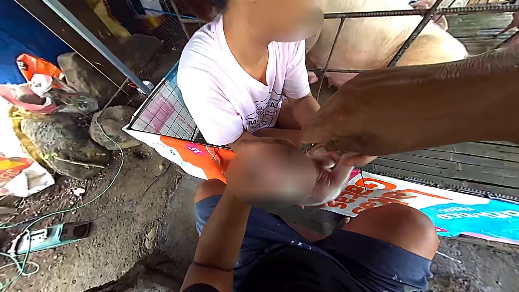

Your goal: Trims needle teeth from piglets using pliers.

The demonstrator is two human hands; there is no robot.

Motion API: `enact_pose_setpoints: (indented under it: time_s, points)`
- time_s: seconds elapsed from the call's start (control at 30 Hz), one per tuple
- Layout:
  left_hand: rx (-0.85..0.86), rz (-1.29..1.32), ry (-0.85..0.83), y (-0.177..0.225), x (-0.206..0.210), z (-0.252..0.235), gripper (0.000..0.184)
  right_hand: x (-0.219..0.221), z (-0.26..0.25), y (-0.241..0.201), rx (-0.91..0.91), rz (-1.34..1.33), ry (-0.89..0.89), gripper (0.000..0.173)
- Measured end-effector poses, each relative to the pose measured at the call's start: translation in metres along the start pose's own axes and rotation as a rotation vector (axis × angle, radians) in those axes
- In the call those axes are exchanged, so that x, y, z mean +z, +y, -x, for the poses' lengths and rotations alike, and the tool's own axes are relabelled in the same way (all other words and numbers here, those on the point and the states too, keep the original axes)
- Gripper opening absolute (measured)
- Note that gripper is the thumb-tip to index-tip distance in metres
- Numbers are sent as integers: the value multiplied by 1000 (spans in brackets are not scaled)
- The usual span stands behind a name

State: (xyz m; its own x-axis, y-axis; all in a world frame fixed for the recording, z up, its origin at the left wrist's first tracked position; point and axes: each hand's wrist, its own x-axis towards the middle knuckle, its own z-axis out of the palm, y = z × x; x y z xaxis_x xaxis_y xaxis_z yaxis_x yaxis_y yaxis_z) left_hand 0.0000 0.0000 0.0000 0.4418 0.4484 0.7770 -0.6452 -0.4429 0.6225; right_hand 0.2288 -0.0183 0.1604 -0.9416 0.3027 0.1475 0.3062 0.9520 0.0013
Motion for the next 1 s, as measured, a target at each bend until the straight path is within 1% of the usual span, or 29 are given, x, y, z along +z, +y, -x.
enact_pose_setpoints:
  time_s: [0.03,0.1,0.13,0.17,0.2,0.27,0.3,0.4,0.5,0.63,0.67,0.8,1.0]
  points:
    - [29,-11,-17,-1,-2,-1,29,1,-8,-8,-8,-7,67,24]
    - [49,-16,-34,-2,-5,-3,28,6,-17,-15,-3,42,136,43]
    - [45,-12,-33,-1,-6,-3,27,13,-18,-16,14,59,192,49]
    - [41,-4,-30,-1,-6,-3,26,19,-17,-12,17,59,206,48]
    - [41,2,-25,-1,-6,-4,27,21,-13,-5,18,23,159,42]
    - [47,5,-42,-1,-10,-3,30,15,-5,11,26,-34,-14,29]
    - [50,5,-49,-1,-10,-3,31,16,-4,14,31,-50,-37,28]
    - [31,-3,-57,3,-8,-7,33,24,-3,18,28,-117,21,33]
    - [37,-21,-56,1,-10,-6,36,29,-5,18,2,-137,80,29]
    - [53,22,-35,-4,-8,-7,32,30,-11,16,-20,-160,177,41]
    - [53,15,-35,-5,-8,-8,33,30,-10,16,-19,-162,176,42]
    - [38,-20,-65,-9,-14,-4,34,33,0,23,-22,-132,108,32]
    - [57,27,-75,-8,-13,-11,33,31,0,14,60,-76,74,30]
